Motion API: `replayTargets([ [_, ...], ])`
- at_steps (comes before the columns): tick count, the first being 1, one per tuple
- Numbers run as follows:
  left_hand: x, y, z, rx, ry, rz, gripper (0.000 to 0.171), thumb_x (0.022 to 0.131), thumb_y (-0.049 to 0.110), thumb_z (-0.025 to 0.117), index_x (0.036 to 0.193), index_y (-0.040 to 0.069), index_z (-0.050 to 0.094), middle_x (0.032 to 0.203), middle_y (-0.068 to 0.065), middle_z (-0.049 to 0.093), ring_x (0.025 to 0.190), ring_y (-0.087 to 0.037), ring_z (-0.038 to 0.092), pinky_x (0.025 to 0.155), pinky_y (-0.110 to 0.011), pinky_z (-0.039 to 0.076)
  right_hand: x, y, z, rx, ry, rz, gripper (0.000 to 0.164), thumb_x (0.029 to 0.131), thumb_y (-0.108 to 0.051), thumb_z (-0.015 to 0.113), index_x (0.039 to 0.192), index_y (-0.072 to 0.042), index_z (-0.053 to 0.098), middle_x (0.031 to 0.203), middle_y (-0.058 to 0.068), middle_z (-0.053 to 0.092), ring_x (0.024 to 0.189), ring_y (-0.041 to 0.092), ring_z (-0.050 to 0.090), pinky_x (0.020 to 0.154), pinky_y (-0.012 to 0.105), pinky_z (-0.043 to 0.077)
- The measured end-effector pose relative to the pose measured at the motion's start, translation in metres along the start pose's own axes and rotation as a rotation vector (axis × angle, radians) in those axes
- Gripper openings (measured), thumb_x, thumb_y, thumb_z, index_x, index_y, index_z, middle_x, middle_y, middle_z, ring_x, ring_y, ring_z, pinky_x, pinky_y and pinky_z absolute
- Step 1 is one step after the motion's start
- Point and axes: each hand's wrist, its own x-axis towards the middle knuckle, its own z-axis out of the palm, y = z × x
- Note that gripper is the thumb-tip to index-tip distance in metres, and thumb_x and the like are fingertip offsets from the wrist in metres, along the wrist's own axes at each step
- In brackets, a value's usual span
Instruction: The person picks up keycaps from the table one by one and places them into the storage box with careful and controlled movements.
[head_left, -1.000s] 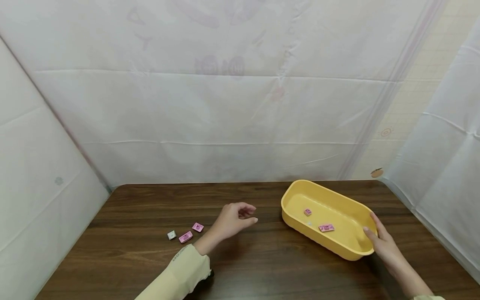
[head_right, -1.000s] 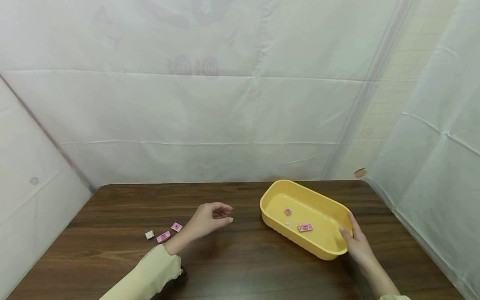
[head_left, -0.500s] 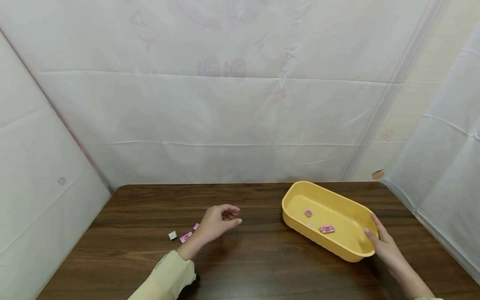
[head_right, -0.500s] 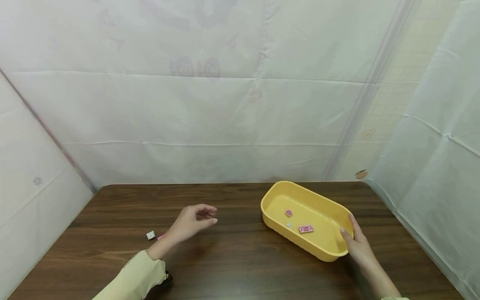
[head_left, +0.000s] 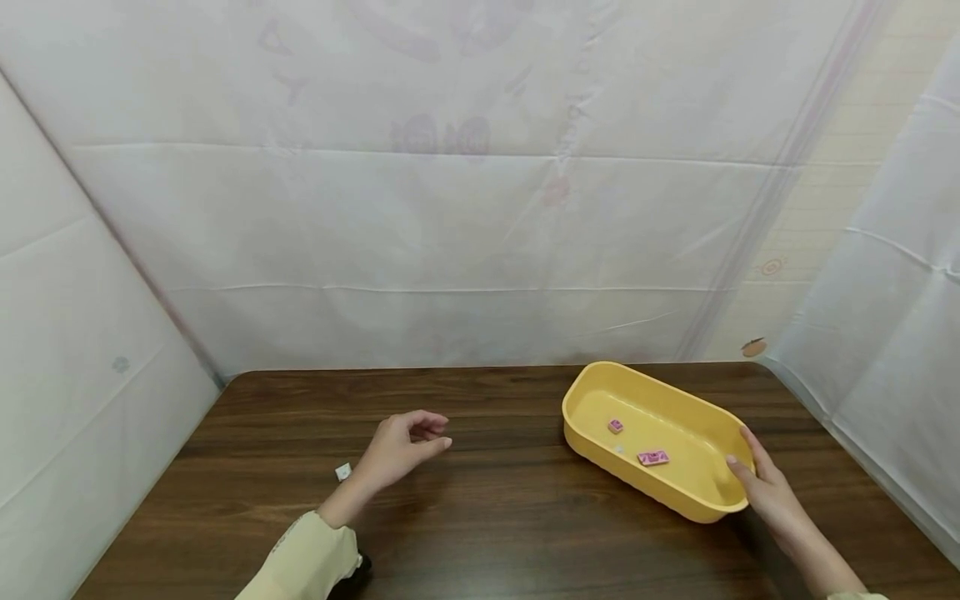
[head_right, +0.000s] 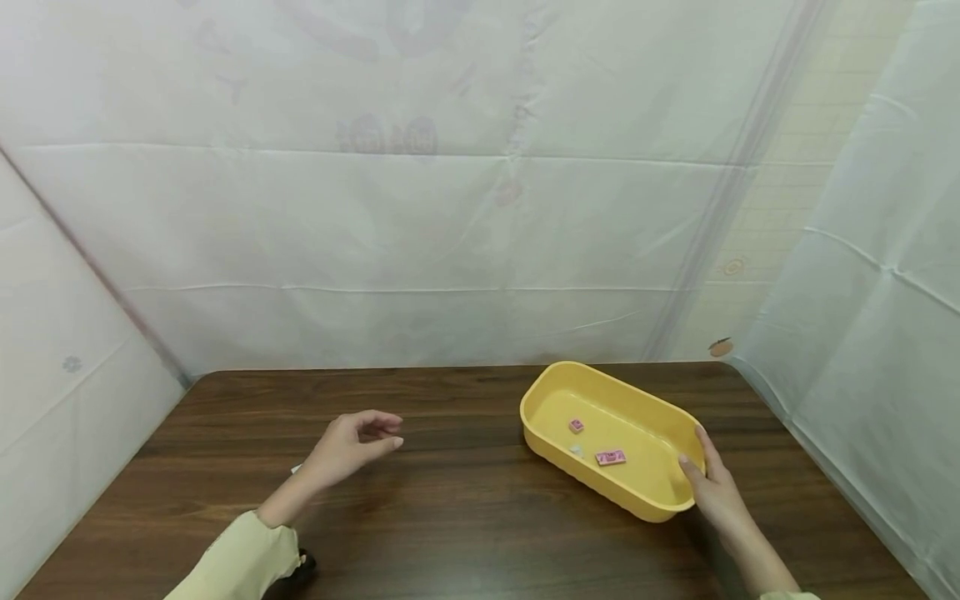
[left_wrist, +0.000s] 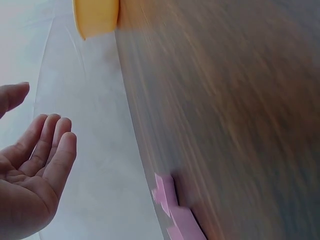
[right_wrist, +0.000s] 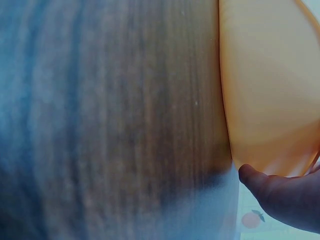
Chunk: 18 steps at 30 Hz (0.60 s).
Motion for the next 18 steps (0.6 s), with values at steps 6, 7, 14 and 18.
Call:
replayTargets([
  [6, -0.006, -0.005, -0.014, 0.018, 0.015, -0.032, 0.031, 0.082, 0.02, 0.068, 0.106, 0.002, 0.064, 0.101, -0.012, 0.065, 0.084, -0.015, 0.06, 0.069, -0.025, 0.049, 0.0, 0.0, 0.0, -0.007, 0.001, 0.007, 0.068, 0.099, -0.031, 0.032, 0.143, -0.008, -0.014, 0.144, 0.027, -0.02, 0.129, 0.042, -0.017, 0.101, 0.061, -0.002],
  [7, -0.008, -0.006, -0.016, 0.015, 0.017, -0.044, 0.031, 0.081, 0.02, 0.069, 0.106, 0.002, 0.064, 0.1, -0.011, 0.065, 0.082, -0.016, 0.061, 0.066, -0.026, 0.049, 0.0, 0.0, 0.0, -0.008, 0.001, 0.009, 0.068, 0.099, -0.031, 0.032, 0.143, -0.008, -0.014, 0.144, 0.027, -0.02, 0.129, 0.042, -0.017, 0.101, 0.061, -0.002],
  [14, -0.015, -0.016, -0.034, -0.021, 0.017, -0.148, 0.036, 0.08, 0.019, 0.069, 0.109, -0.002, 0.061, 0.089, -0.007, 0.065, 0.065, -0.023, 0.059, 0.047, -0.027, 0.044, 0.0, -0.001, 0.0, -0.008, 0.001, 0.013, 0.068, 0.099, -0.031, 0.032, 0.143, -0.008, -0.014, 0.144, 0.026, -0.021, 0.13, 0.042, -0.018, 0.101, 0.061, -0.003],
  [18, -0.017, -0.021, -0.04, 0.042, 0.032, -0.139, 0.034, 0.08, 0.019, 0.07, 0.106, -0.001, 0.063, 0.089, -0.005, 0.066, 0.071, -0.018, 0.061, 0.061, -0.027, 0.047, 0.0, -0.001, 0.0, -0.003, -0.001, 0.011, 0.067, 0.1, -0.03, 0.032, 0.143, -0.008, -0.015, 0.144, 0.026, -0.021, 0.13, 0.041, -0.018, 0.101, 0.06, -0.003],
])
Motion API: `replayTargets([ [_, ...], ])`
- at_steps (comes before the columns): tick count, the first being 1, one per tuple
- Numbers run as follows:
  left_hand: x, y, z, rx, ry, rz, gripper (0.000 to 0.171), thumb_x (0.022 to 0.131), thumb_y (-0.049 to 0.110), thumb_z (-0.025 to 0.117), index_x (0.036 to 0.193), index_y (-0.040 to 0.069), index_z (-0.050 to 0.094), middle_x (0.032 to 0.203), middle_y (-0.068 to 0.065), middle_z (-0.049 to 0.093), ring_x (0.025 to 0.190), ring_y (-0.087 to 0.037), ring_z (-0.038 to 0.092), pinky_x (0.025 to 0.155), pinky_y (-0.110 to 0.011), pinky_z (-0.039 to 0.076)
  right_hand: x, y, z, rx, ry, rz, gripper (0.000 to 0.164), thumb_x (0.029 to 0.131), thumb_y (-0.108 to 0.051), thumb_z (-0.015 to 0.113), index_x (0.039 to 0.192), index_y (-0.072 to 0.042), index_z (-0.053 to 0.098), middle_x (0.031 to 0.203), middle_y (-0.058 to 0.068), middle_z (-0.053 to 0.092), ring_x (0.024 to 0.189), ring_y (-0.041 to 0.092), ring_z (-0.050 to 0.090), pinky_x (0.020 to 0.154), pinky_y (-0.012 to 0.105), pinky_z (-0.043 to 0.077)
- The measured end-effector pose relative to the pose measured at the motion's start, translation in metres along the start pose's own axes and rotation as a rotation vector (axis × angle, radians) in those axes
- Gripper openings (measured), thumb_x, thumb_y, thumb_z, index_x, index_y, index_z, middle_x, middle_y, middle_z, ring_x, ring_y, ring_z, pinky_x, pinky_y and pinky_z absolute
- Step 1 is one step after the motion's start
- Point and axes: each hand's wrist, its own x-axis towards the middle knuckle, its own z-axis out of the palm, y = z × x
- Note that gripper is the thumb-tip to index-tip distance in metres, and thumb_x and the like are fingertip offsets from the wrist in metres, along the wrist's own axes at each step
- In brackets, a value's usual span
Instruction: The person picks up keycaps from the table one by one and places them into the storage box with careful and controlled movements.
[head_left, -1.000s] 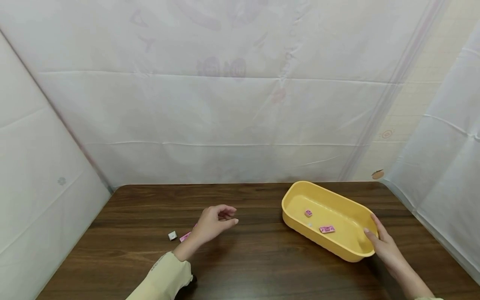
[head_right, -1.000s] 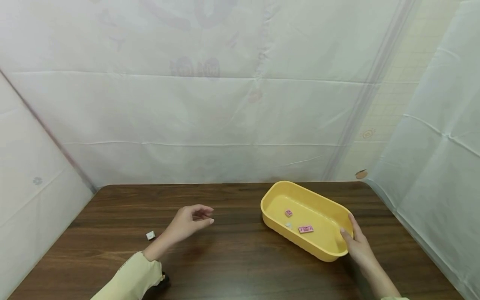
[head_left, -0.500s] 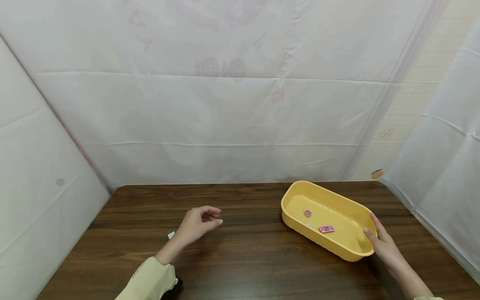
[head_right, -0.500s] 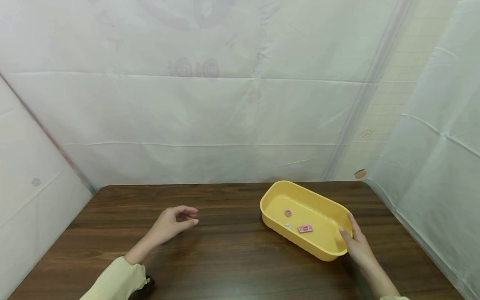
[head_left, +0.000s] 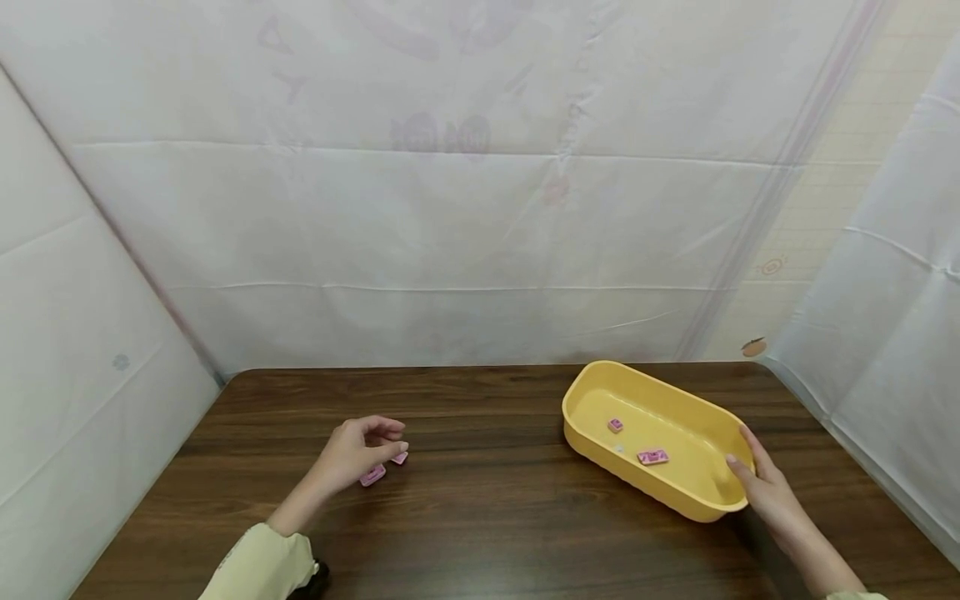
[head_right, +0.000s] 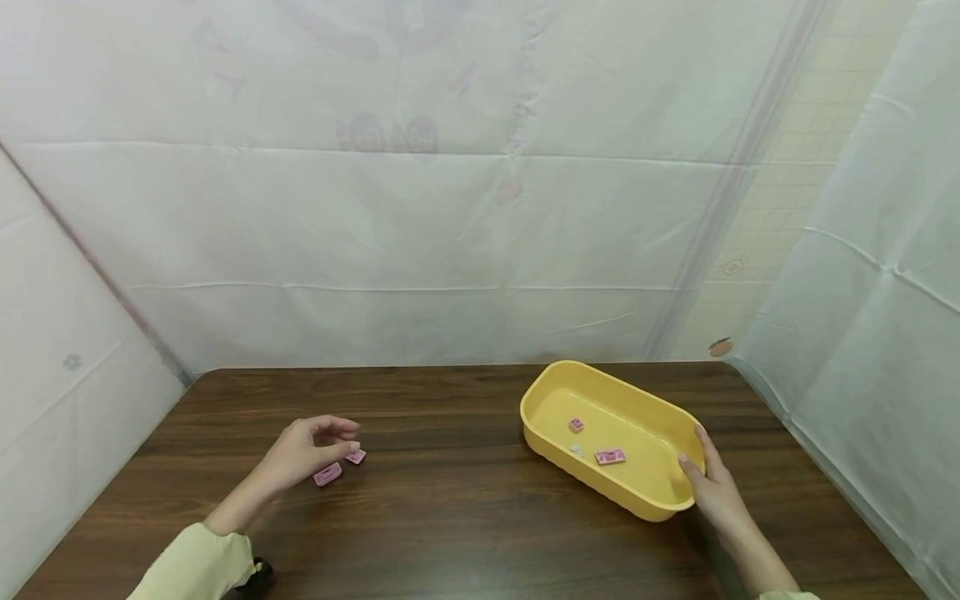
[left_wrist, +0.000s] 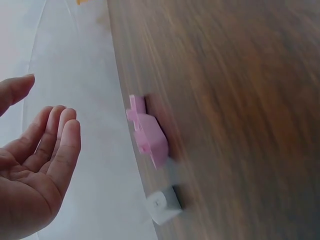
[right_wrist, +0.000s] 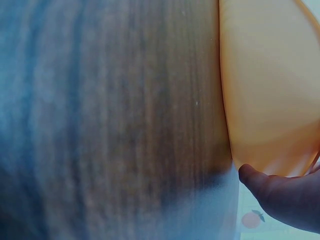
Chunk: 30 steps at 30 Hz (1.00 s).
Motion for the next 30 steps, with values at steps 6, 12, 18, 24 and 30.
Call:
replayTargets([
  [6, -0.004, -0.007, -0.005, 0.041, 0.013, -0.001, 0.033, 0.079, 0.018, 0.071, 0.105, -0.002, 0.064, 0.092, -0.005, 0.066, 0.08, -0.015, 0.062, 0.07, -0.029, 0.049, 0.0, 0.0, 0.0, 0.0, 0.002, 0.006, 0.068, 0.099, -0.031, 0.032, 0.143, -0.008, -0.014, 0.144, 0.026, -0.021, 0.129, 0.041, -0.019, 0.101, 0.06, -0.004],
  [12, -0.006, -0.015, -0.01, 0.045, 0.023, -0.002, 0.031, 0.079, 0.016, 0.071, 0.103, -0.003, 0.064, 0.09, -0.007, 0.066, 0.08, -0.016, 0.062, 0.066, -0.025, 0.048, 0.0, 0.001, 0.0, 0.001, 0.005, -0.001, 0.068, 0.099, -0.031, 0.032, 0.143, -0.008, -0.014, 0.144, 0.025, -0.021, 0.13, 0.04, -0.019, 0.101, 0.06, -0.005],
  [18, -0.008, -0.022, -0.013, 0.06, 0.016, -0.026, 0.032, 0.078, 0.015, 0.071, 0.102, -0.005, 0.064, 0.092, -0.01, 0.066, 0.082, -0.018, 0.062, 0.066, -0.026, 0.048, 0.0, 0.0, 0.0, -0.014, 0.003, -0.001, 0.067, 0.1, -0.031, 0.032, 0.143, -0.008, -0.014, 0.144, 0.026, -0.02, 0.13, 0.041, -0.019, 0.101, 0.061, -0.004],
  [24, -0.01, -0.028, -0.012, 0.081, -0.007, -0.054, 0.031, 0.076, 0.013, 0.072, 0.101, -0.004, 0.065, 0.093, -0.012, 0.066, 0.083, -0.02, 0.063, 0.068, -0.029, 0.05, 0.0, -0.001, -0.001, -0.013, -0.004, 0.006, 0.068, 0.1, -0.032, 0.032, 0.143, -0.008, -0.015, 0.143, 0.026, -0.021, 0.129, 0.042, -0.019, 0.101, 0.062, -0.003],
  [30, -0.01, -0.033, -0.012, 0.106, -0.042, -0.069, 0.031, 0.075, 0.011, 0.071, 0.101, -0.004, 0.065, 0.095, -0.011, 0.066, 0.085, -0.021, 0.062, 0.071, -0.033, 0.05, 0.0, -0.001, -0.001, -0.01, -0.002, 0.006, 0.068, 0.099, -0.032, 0.032, 0.143, -0.008, -0.015, 0.144, 0.026, -0.021, 0.129, 0.043, -0.019, 0.101, 0.062, -0.003],
])
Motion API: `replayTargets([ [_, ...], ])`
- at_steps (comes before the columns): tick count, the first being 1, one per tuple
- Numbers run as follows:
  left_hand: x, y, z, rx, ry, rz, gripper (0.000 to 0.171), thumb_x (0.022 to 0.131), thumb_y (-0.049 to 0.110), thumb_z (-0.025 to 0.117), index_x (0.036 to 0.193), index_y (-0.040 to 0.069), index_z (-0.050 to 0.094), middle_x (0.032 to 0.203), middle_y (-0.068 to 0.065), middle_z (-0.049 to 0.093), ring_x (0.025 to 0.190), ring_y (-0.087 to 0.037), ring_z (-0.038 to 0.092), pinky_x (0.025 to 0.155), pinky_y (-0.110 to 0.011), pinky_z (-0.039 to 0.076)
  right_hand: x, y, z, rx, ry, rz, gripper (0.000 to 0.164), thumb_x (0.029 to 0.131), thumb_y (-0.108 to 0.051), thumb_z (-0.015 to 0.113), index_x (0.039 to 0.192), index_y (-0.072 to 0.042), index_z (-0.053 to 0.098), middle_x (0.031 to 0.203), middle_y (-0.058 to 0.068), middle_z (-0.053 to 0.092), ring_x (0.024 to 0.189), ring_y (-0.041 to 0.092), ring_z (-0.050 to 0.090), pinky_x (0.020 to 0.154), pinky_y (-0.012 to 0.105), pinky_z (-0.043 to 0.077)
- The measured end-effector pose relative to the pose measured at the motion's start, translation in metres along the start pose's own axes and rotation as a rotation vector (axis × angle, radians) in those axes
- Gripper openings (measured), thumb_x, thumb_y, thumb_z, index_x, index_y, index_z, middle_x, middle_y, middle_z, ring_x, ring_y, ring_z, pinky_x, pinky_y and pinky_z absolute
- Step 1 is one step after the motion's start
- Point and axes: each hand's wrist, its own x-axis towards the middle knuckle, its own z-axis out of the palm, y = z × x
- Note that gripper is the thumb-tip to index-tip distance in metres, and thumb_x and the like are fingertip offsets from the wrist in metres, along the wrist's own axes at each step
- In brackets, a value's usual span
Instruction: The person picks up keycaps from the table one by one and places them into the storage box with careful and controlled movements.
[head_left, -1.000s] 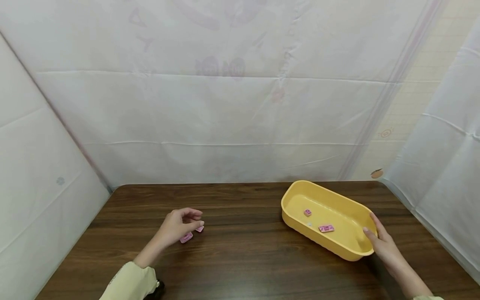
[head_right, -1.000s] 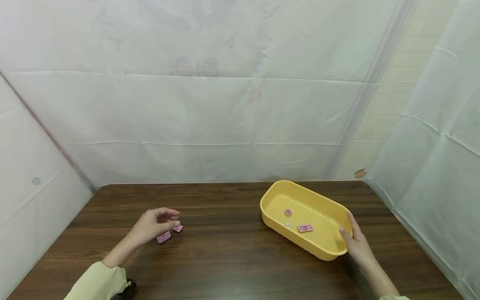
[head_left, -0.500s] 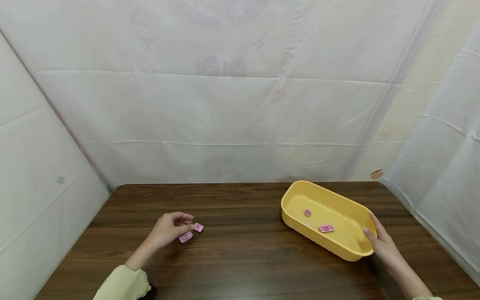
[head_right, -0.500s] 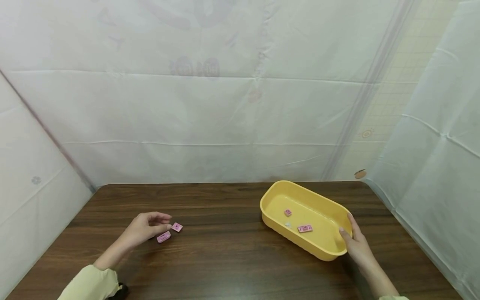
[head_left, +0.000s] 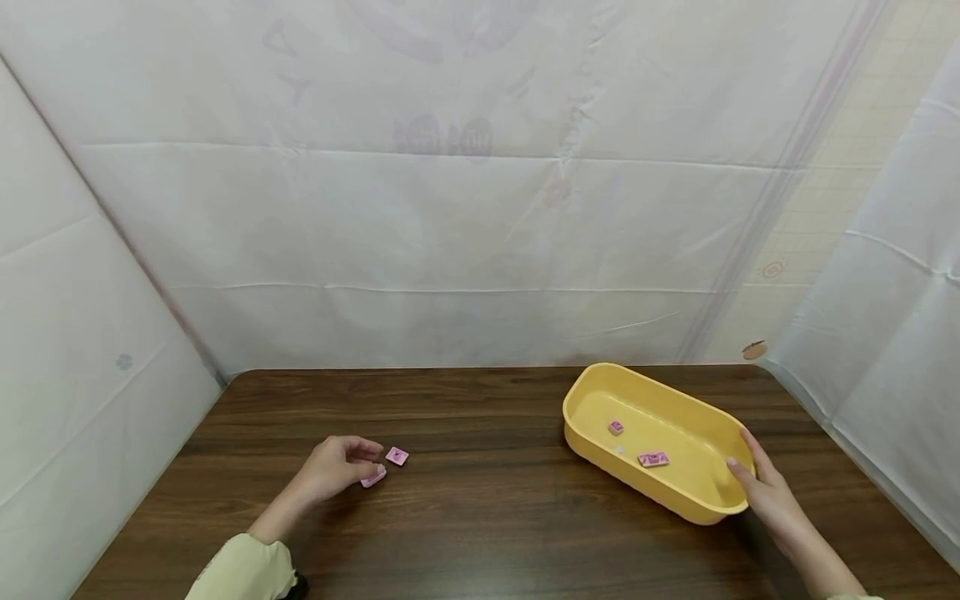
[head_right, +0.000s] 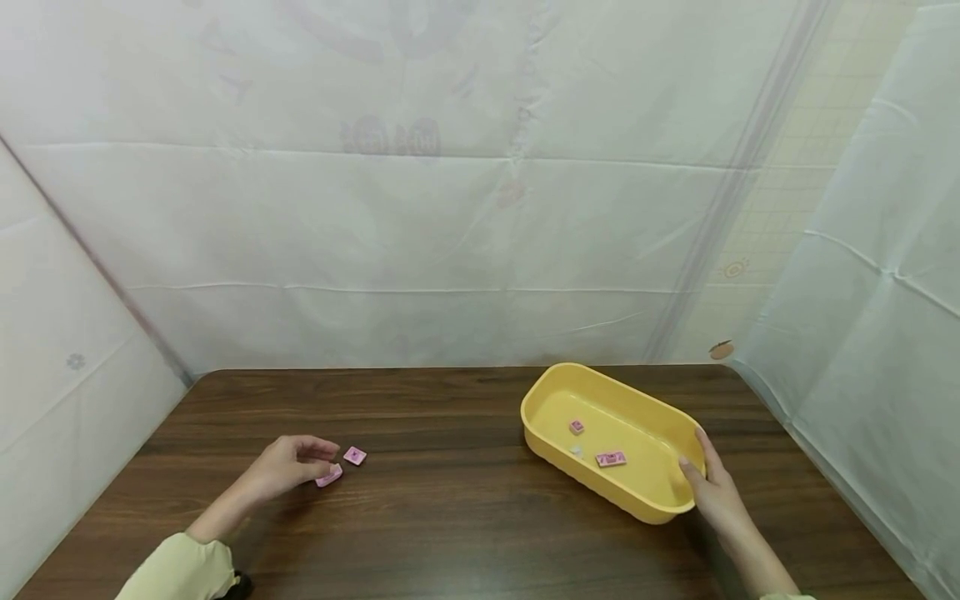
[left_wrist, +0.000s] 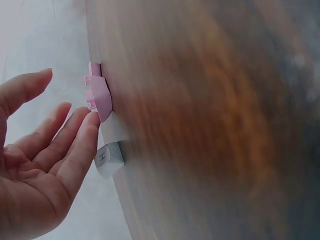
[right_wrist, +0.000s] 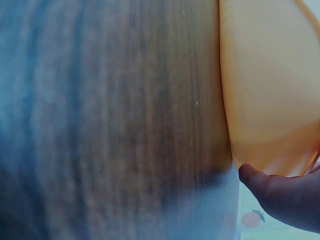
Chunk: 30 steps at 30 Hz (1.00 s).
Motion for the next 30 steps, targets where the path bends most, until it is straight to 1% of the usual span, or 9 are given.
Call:
replayTargets([
  [5, 0.0006, -0.0015, -0.0009, 0.009, -0.032, -0.017, 0.033, 0.074, 0.014, 0.073, 0.101, -0.003, 0.065, 0.093, -0.008, 0.066, 0.085, -0.02, 0.061, 0.072, -0.034, 0.049, 0.0002, 0.0001, 0.0002, 0.007, 0.0, 0.0, 0.068, 0.099, -0.032, 0.032, 0.143, -0.008, -0.015, 0.143, 0.026, -0.021, 0.129, 0.042, -0.019, 0.101, 0.061, -0.004],
  [11, 0.0007, -0.0017, -0.0013, 0.008, -0.052, -0.007, 0.03, 0.072, 0.011, 0.073, 0.098, -0.002, 0.066, 0.088, -0.006, 0.066, 0.081, -0.017, 0.061, 0.069, -0.03, 0.048, 0.0008, -0.0005, 0.0002, 0.011, -0.003, -0.005, 0.068, 0.1, -0.03, 0.032, 0.142, -0.007, -0.016, 0.143, 0.026, -0.021, 0.129, 0.042, -0.019, 0.101, 0.061, -0.003],
  [16, 0.0011, 0.0004, -0.0002, 0.044, -0.078, -0.003, 0.027, 0.07, 0.007, 0.073, 0.095, -0.002, 0.066, 0.084, -0.004, 0.065, 0.077, -0.015, 0.059, 0.065, -0.029, 0.048, 0.0008, -0.0004, 0.0004, 0.011, -0.002, -0.012, 0.068, 0.1, -0.031, 0.032, 0.142, -0.006, -0.016, 0.143, 0.027, -0.021, 0.129, 0.043, -0.019, 0.101, 0.061, -0.003],
  [23, 0.0034, 0.0021, 0.0025, 0.103, -0.086, 0.008, 0.026, 0.067, 0.003, 0.074, 0.091, -0.002, 0.067, 0.074, -0.001, 0.062, 0.066, -0.012, 0.055, 0.058, -0.028, 0.045, 0.0005, 0.0004, 0.0015, 0.012, 0.0, -0.024, 0.068, 0.1, -0.031, 0.032, 0.142, -0.006, -0.015, 0.143, 0.028, -0.021, 0.129, 0.043, -0.018, 0.101, 0.061, -0.003],
  [30, 0.0048, 0.002, 0.0037, 0.119, -0.095, 0.016, 0.025, 0.065, 0.003, 0.077, 0.088, -0.001, 0.068, 0.071, 0.0, 0.06, 0.065, -0.011, 0.055, 0.058, -0.027, 0.045, 0.001, 0.0, 0.0004, 0.007, 0.0, -0.007, 0.068, 0.1, -0.031, 0.032, 0.143, -0.007, -0.015, 0.143, 0.026, -0.021, 0.129, 0.042, -0.019, 0.101, 0.061, -0.004],
])
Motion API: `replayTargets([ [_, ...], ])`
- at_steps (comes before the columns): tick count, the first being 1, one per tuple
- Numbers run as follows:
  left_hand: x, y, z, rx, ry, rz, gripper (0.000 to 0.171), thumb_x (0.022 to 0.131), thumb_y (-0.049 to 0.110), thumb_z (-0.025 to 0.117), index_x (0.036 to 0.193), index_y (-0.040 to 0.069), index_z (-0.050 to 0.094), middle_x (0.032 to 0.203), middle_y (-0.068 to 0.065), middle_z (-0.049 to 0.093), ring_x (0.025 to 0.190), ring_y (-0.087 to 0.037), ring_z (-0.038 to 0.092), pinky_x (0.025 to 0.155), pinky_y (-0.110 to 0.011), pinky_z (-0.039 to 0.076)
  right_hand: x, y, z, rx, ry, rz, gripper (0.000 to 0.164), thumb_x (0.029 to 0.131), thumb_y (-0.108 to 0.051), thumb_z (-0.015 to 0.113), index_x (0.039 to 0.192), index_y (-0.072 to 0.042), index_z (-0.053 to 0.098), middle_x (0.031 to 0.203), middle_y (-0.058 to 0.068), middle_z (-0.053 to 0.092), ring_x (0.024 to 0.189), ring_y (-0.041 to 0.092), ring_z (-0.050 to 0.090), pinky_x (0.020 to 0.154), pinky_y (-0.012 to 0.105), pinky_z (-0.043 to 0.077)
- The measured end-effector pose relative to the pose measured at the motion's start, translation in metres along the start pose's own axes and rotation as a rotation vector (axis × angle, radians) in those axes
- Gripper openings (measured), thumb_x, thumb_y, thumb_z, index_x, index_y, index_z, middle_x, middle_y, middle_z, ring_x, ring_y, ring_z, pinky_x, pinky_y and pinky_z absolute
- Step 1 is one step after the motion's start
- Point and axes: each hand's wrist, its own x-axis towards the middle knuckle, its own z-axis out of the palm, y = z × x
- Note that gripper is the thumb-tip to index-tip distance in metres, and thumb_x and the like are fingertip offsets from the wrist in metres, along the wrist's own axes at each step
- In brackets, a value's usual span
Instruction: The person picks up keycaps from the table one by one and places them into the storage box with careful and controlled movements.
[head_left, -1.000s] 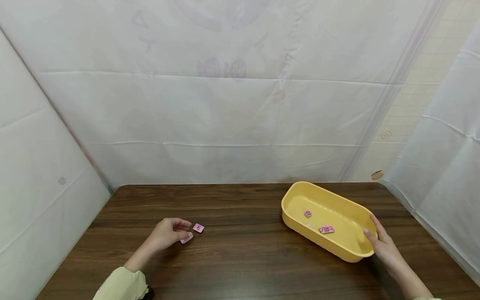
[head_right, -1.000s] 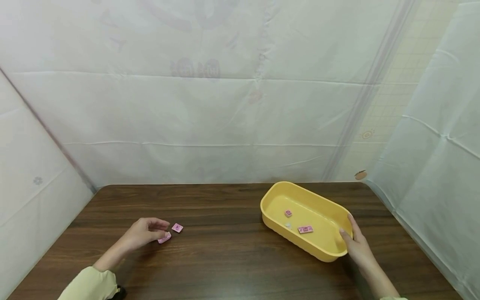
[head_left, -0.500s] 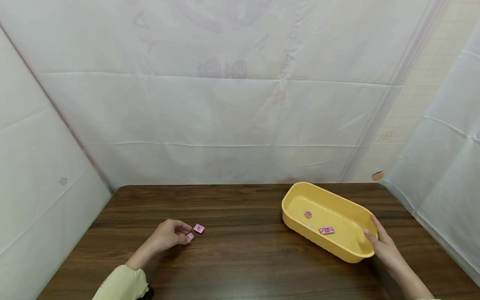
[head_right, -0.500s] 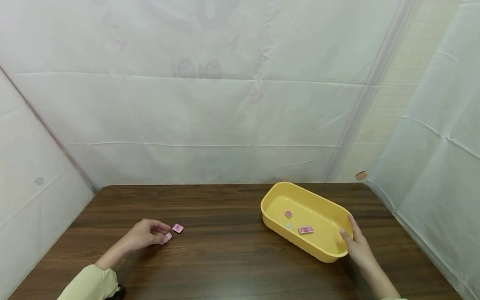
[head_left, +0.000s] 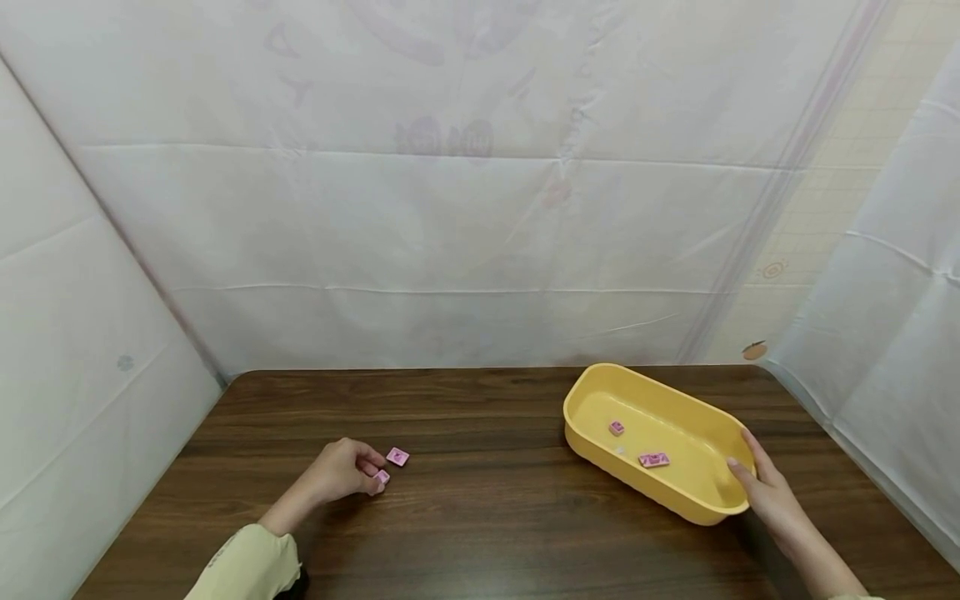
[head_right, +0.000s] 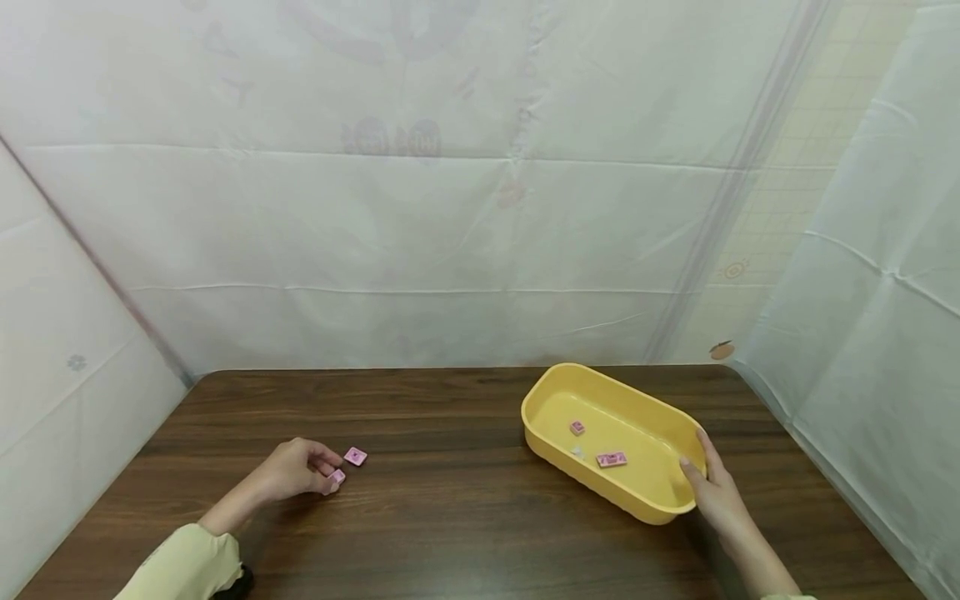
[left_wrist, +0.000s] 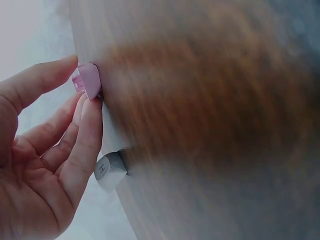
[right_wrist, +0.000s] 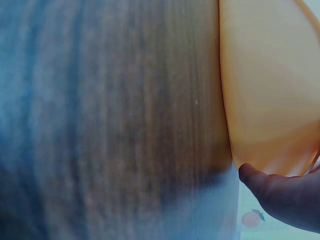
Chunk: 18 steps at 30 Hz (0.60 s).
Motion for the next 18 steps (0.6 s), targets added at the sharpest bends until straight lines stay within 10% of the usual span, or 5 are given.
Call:
replayTargets([
  [18, -0.0043, 0.0022, -0.0011, 0.034, 0.039, -0.052, 0.02, 0.065, 0.001, 0.072, 0.084, 0.004, 0.07, 0.069, 0.002, 0.062, 0.063, -0.011, 0.054, 0.055, -0.027, 0.044, -0.0013, 0.0019, -0.0002, 0.003, -0.008, -0.013, 0.069, 0.099, -0.032, 0.033, 0.143, -0.007, -0.015, 0.143, 0.026, -0.022, 0.129, 0.042, -0.019, 0.1, 0.063, -0.002],
])
